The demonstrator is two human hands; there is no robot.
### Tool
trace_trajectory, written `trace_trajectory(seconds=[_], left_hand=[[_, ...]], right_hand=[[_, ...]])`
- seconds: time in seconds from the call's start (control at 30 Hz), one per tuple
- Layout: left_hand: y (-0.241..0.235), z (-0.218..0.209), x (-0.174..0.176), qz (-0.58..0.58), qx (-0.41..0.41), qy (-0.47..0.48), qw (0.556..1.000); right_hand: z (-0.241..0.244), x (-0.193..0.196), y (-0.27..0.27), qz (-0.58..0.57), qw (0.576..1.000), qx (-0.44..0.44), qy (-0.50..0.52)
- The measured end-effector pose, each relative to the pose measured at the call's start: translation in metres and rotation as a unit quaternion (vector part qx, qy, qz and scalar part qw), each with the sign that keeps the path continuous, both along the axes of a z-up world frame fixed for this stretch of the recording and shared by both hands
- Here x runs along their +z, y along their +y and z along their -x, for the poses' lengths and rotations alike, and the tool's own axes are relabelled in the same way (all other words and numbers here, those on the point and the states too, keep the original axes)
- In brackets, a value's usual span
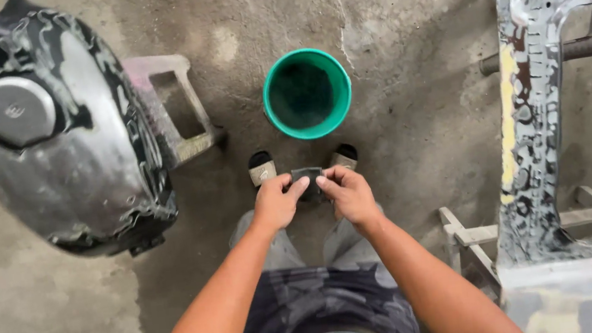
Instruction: Sanding and cleaning a motorcycle fuel tank using sandpaper and water.
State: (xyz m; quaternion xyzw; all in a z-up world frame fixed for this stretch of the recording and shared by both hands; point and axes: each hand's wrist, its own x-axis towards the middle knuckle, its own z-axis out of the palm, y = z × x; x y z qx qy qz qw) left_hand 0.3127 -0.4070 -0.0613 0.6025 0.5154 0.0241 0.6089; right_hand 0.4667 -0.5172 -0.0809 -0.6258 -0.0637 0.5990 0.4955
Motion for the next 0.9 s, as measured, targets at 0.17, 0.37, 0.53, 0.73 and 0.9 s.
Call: trace_trajectory(seconds=[0.17, 0.37, 0.53, 0.73, 0.9], left_hand=[[0.001, -0.017, -0.093, -0.002, 0.062, -0.004, 0.998], [-0.011, -0.04, -0.231, 0.018, 0.199, -0.001, 0.98], [-0.002, -0.061, -0.316, 0.075, 0.301, -0.04, 0.95], [0.037, -0.088, -0.351, 0.05, 0.301, -0.027, 0.952], [0.06, -0.1, -0.331, -0.03, 0.28, -0.023, 0.959]], right_hand=[[-0.022, -0.119, 0.01, -0.002, 0.999, 0.032, -0.012], [-0.074, -0.281, 0.057, 0.047, 0.98, 0.084, -0.174], [-0.118, -0.425, 0.112, 0.069, 0.905, 0.234, -0.35], [-0.122, -0.606, 0.092, 0.268, 0.775, 0.406, -0.405], [-0.138, -0.779, 0.091, 0.194, 0.652, 0.638, -0.361]])
